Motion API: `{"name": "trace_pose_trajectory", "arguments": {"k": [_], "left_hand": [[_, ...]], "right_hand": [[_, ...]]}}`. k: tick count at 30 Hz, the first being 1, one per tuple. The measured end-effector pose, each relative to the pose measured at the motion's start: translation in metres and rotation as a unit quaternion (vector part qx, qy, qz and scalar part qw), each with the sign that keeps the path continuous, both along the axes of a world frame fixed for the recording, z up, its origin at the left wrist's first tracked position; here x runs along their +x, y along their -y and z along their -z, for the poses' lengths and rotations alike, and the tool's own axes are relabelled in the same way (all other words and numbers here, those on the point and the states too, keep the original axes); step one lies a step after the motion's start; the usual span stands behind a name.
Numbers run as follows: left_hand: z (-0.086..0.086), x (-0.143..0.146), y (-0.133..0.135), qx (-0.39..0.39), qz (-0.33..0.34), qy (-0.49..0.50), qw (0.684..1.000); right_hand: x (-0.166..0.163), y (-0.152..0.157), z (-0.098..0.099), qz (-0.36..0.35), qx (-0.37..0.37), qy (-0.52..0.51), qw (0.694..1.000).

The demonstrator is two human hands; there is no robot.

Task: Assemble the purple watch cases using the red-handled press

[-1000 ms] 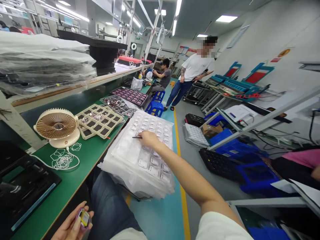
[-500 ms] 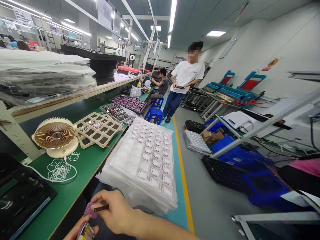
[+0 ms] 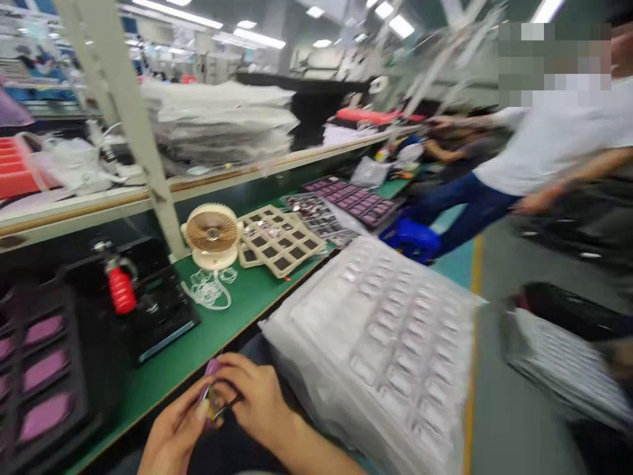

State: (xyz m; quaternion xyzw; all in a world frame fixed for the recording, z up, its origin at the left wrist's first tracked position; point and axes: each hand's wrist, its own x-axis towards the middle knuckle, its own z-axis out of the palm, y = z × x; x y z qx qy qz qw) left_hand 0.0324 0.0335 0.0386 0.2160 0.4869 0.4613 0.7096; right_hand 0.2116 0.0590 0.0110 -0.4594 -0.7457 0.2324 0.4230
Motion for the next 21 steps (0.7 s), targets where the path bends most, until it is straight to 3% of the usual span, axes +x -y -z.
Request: {"name": "trace_pose_trajectory", "arguments": {"k": [5, 10, 21], "left_hand": [[-0.011, -0.012, 0.001, 0.072, -0.053, 0.022, 0.996], [-0.003, -0.028, 0.006, 0.124, -0.068, -0.009, 0.990], [-0.005, -0.036, 0.007, 0.181, -0.042, -0.048, 0.981]], "right_hand": [[-0.001, -0.011, -0.024, 0.009, 0.021, -0.107, 0.994], [-0.008, -0.003, -0.045, -0.083, -0.003, -0.145, 0.986], [-0.021, -0.004, -0.039, -0.122, -0.001, -0.132, 0.984]]}}
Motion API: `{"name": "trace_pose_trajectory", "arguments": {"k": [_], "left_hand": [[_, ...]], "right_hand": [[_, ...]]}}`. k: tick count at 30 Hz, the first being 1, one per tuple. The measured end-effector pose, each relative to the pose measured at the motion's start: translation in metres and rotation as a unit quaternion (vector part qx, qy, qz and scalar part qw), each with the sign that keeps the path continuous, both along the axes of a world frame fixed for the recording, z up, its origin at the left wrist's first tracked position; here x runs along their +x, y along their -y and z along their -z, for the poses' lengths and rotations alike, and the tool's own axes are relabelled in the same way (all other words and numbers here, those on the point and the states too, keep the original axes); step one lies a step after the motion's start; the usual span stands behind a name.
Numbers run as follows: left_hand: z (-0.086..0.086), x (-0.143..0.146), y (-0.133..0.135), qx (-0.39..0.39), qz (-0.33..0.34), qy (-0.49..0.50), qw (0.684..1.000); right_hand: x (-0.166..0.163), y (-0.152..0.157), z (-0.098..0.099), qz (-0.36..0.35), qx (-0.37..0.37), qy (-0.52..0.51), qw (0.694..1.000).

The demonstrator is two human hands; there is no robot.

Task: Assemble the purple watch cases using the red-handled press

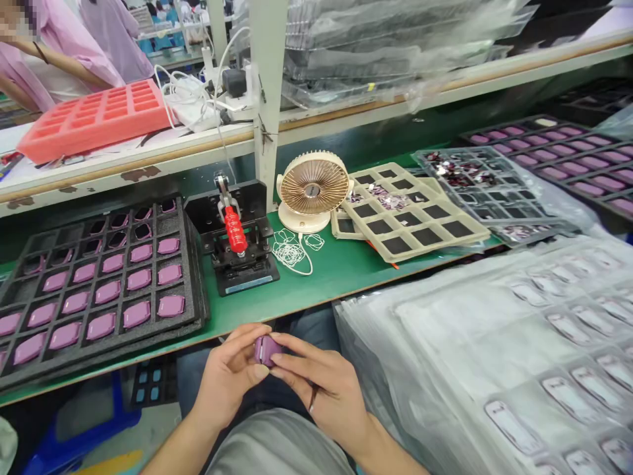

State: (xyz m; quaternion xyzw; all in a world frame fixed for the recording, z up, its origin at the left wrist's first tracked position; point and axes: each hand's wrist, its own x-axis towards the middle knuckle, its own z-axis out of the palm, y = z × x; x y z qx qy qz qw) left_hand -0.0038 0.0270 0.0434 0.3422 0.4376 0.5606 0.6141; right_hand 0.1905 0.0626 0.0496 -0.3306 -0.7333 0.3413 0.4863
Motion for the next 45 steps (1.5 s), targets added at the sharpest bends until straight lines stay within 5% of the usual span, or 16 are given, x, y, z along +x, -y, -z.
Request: {"name": "trace_pose_trajectory", "arguments": {"k": [16, 33, 39, 41, 45], "left_hand": [[0.003, -0.001, -0.004, 0.017, -0.006, -0.021, 1.000], [0.011, 0.010, -0.003, -0.067, -0.040, 0.013, 0.997], [0.012, 0.014, -0.007, -0.077, -0.117, 0.075, 0.987], [0.011, 0.012, -0.009, -0.053, -0.111, 0.101, 0.987], [0.012, 0.009, -0.008, -0.026, -0.098, 0.099, 0.990]], "right_hand": [[0.002, 0.002, 0.010, -0.018, 0.080, 0.050, 0.995], [-0.010, 0.004, 0.030, 0.015, 0.128, 0.141, 0.982], [-0.019, 0.000, 0.019, 0.053, -0.012, 0.048, 0.997], [-0.018, -0.003, 0.015, 0.017, -0.051, 0.081, 0.995], [-0.015, -0.009, 0.011, -0.076, -0.012, 0.170, 0.982]]}}
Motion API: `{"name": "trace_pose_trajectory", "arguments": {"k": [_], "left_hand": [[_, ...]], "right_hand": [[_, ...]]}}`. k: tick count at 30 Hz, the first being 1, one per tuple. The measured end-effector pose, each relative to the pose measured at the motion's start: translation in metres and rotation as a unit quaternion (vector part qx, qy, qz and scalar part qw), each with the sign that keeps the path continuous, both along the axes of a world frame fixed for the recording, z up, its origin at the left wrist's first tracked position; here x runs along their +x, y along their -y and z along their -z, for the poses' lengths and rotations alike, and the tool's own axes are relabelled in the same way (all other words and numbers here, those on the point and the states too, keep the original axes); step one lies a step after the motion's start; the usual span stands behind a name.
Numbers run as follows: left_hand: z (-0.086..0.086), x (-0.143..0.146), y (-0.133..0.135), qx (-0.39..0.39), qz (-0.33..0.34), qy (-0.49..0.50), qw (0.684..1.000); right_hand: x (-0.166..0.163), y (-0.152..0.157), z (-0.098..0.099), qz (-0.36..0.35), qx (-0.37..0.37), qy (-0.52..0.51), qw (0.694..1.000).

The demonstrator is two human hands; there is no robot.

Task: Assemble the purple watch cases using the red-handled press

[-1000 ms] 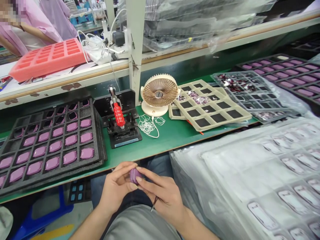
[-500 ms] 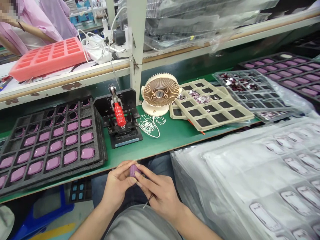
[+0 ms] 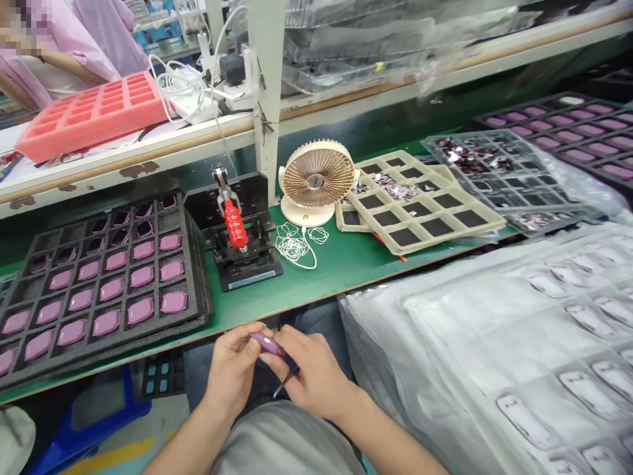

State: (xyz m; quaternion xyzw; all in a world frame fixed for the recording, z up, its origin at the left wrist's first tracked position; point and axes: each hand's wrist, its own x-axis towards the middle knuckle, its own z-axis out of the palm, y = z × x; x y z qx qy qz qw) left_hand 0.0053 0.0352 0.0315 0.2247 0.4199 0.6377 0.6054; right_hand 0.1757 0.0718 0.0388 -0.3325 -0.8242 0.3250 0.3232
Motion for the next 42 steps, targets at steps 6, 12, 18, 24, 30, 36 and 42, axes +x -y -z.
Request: {"name": "trace_pose_trajectory", "arguments": {"k": [6, 12, 18, 24, 30, 36, 42], "left_hand": [[0.009, 0.001, 0.002, 0.010, -0.032, -0.041, 0.999], [0.004, -0.013, -0.008, 0.100, 0.048, -0.341, 0.933], [0.000, -0.023, -0.019, 0.306, -0.003, -0.587, 0.750], [0.007, -0.023, -0.017, 0.295, 0.005, -0.645, 0.705], [0.012, -0.031, -0.049, 0.224, -0.014, -0.711, 0.666], [0.024, -0.031, -0.089, 0.207, -0.058, -0.720, 0.659], [0.031, -0.032, -0.083, 0.197, -0.056, -0.715, 0.669]], "right_hand": [[-0.003, -0.006, 0.003, -0.016, -0.074, -0.078, 0.994], [-0.003, -0.029, -0.001, -0.023, -0.520, -0.179, 0.835], [-0.005, -0.035, -0.002, -0.023, -0.676, -0.221, 0.703], [-0.014, -0.039, 0.007, -0.006, -0.668, -0.185, 0.721], [-0.019, -0.078, -0.025, 0.167, -0.201, -0.059, 0.963], [-0.040, -0.128, -0.096, 0.078, 0.219, -0.147, 0.961], [-0.065, -0.151, -0.121, -0.004, 0.274, -0.153, 0.950]]}}
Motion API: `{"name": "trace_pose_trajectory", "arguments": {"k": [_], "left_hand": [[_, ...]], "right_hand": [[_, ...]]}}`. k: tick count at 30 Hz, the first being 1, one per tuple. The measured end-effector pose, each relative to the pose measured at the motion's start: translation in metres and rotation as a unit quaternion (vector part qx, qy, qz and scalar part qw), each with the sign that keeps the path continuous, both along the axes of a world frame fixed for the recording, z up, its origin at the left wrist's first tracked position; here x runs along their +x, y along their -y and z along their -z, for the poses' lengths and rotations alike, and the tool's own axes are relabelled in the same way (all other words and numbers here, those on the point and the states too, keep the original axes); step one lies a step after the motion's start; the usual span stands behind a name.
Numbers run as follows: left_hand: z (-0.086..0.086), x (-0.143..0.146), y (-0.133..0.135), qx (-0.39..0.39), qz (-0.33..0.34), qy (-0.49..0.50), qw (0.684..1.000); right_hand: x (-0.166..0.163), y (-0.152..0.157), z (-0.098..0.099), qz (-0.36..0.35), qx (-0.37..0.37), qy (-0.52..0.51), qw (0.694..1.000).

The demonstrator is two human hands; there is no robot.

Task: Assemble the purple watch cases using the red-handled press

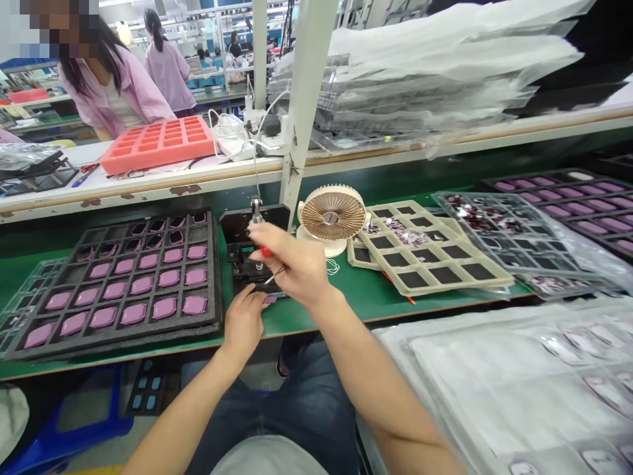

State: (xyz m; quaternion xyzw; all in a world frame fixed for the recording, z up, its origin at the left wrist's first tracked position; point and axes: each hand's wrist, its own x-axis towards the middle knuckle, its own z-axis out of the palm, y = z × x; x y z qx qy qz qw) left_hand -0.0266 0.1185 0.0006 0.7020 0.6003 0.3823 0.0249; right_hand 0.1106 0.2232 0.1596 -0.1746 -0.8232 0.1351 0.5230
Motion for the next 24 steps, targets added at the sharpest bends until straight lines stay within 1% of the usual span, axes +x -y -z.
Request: {"name": "trace_pose_trajectory", "arguments": {"k": [1, 3, 4, 5, 6, 7, 9, 11, 12, 13, 14, 16, 20, 22, 24], "left_hand": [[0.001, 0.000, 0.001, -0.002, 0.001, 0.005, 1.000], [0.002, -0.001, 0.001, -0.003, 0.001, 0.021, 1.000], [0.002, -0.001, 0.002, -0.001, 0.000, 0.031, 1.000], [0.002, -0.001, 0.003, 0.002, -0.003, 0.043, 0.999], [0.002, -0.001, 0.006, 0.008, -0.007, 0.056, 0.998], [0.001, -0.001, 0.009, 0.013, -0.013, 0.071, 0.997], [-0.001, -0.001, 0.018, 0.024, -0.029, 0.100, 0.994], [-0.004, 0.000, 0.029, 0.029, -0.049, 0.126, 0.990], [-0.005, 0.001, 0.033, 0.030, -0.059, 0.135, 0.989], [-0.005, 0.002, 0.037, 0.030, -0.069, 0.143, 0.987], [-0.006, 0.004, 0.040, 0.030, -0.079, 0.149, 0.985], [-0.007, 0.008, 0.044, 0.033, -0.097, 0.155, 0.983], [-0.008, 0.013, 0.046, 0.052, -0.125, 0.147, 0.980], [-0.009, 0.012, 0.044, 0.068, -0.135, 0.132, 0.980], [-0.010, 0.010, 0.038, 0.079, -0.139, 0.114, 0.980]], "right_hand": [[-0.002, -0.001, -0.008, 0.011, -0.003, -0.034, 0.999], [-0.002, 0.000, -0.022, 0.068, -0.014, -0.108, 0.992], [-0.001, 0.003, -0.026, 0.105, -0.018, -0.135, 0.985], [0.002, 0.006, -0.025, 0.139, -0.023, -0.151, 0.979], [0.005, 0.011, -0.019, 0.163, -0.033, -0.148, 0.975], [0.010, 0.016, -0.007, 0.173, -0.050, -0.122, 0.976], [0.018, 0.024, 0.030, 0.164, -0.107, -0.003, 0.981], [0.023, 0.026, 0.072, 0.135, -0.162, 0.142, 0.967], [0.023, 0.025, 0.091, 0.122, -0.177, 0.194, 0.957], [0.022, 0.021, 0.106, 0.112, -0.184, 0.232, 0.949], [0.019, 0.016, 0.116, 0.105, -0.187, 0.255, 0.943], [0.012, 0.004, 0.126, 0.095, -0.189, 0.287, 0.934], [-0.002, -0.016, 0.124, 0.098, -0.189, 0.327, 0.921], [-0.003, -0.018, 0.124, 0.094, -0.186, 0.328, 0.922], [0.001, -0.014, 0.126, 0.087, -0.183, 0.316, 0.927]]}}
